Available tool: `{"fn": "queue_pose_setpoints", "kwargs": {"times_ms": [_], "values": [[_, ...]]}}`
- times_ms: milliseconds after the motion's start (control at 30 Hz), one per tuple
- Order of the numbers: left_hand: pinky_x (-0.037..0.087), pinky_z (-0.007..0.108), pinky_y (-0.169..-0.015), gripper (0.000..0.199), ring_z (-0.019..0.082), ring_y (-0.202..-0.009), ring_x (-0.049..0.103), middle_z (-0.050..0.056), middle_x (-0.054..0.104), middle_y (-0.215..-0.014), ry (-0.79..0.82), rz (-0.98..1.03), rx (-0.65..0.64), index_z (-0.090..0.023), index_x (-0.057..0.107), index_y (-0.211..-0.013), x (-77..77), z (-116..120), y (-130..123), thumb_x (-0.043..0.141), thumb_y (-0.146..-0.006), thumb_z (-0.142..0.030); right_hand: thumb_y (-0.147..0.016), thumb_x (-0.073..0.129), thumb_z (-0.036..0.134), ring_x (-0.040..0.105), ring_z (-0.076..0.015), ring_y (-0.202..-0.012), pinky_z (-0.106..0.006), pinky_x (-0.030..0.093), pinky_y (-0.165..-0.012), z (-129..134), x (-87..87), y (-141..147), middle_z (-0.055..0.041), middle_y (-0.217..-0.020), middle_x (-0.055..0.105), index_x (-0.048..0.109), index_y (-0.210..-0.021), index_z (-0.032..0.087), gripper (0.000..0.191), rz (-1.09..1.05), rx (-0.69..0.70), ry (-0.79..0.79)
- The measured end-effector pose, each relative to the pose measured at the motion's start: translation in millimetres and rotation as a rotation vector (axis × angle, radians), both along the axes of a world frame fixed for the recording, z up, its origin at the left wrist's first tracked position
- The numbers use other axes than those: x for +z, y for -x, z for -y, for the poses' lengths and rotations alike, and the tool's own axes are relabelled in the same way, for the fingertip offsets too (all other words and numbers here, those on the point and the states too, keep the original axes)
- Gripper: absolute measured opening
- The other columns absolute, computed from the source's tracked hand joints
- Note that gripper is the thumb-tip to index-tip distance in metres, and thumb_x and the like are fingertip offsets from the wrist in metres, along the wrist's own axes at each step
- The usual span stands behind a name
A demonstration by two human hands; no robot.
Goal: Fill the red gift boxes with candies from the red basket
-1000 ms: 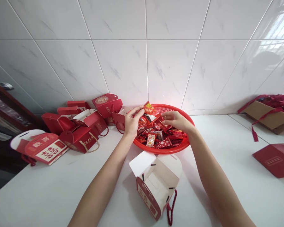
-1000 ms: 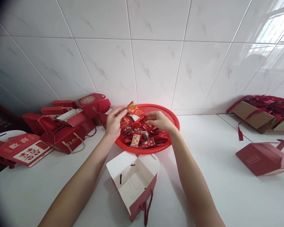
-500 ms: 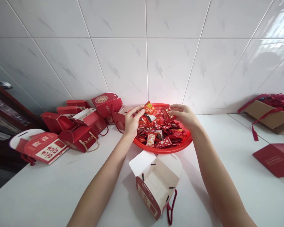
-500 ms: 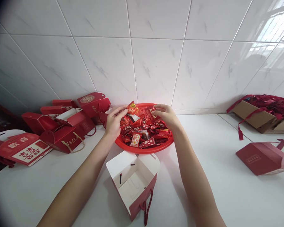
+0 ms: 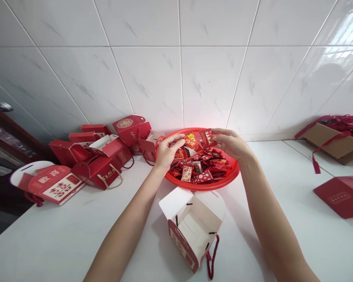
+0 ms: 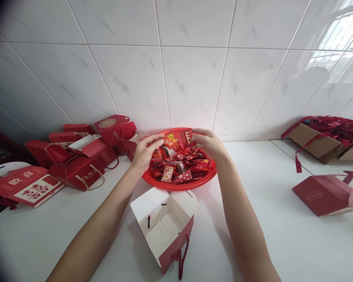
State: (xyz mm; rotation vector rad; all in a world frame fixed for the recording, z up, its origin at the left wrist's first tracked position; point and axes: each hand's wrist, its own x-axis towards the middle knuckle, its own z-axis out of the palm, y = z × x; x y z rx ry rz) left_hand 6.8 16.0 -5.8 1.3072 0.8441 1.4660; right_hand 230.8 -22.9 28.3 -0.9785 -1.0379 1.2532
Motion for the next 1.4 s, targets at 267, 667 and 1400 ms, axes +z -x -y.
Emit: {"fn": "queue_pose_setpoints", "kwargs": {"times_ms": [267, 667, 1400], "values": [[0.053, 0.042, -0.103, 0.033, 0.03, -0.113, 0.072, 0.007, 0.083, -0.106, -0.014, -0.032, 0.002, -0.021, 0.084, -0.088, 0.2, 1, 0, 0.087, -0.061, -0.04, -0.064, 0.084, 0.006, 0.072, -0.0192, -0.079, -0.039, 0.061, -0.085, -1, -3.8, -2, -0.0052, -0.085, 0.078, 0.077, -0.098, 0.016, 0.036, -0.02, 0.057, -0.015], [0.053, 0.042, -0.105, 0.032, 0.03, -0.115, 0.072, 0.007, 0.083, -0.108, -0.037, -0.055, 0.001, -0.021, 0.083, -0.091, -1.2, 0, 0, 0.086, -0.064, -0.04, -0.057, 0.09, 0.014, 0.071, -0.0206, -0.081, -0.043, 0.057, -0.087, 4, 0.1, 5, -0.005, -0.092, 0.077, 0.079, -0.105, 0.018, 0.049, 0.131, 0.089, -0.026], [0.053, 0.041, -0.105, 0.022, 0.029, -0.111, 0.073, 0.004, 0.083, -0.105, -0.172, -0.182, -0.064, -0.024, 0.084, -0.09, 2.1, 4, 1, 0.077, -0.073, -0.036, -0.063, 0.085, 0.019, 0.07, -0.0218, -0.084, -0.038, 0.057, -0.077, 11, -1.2, 28, -0.0005, -0.086, 0.073, 0.063, -0.093, 0.022, 0.037, 0.38, 0.186, -0.097]]}}
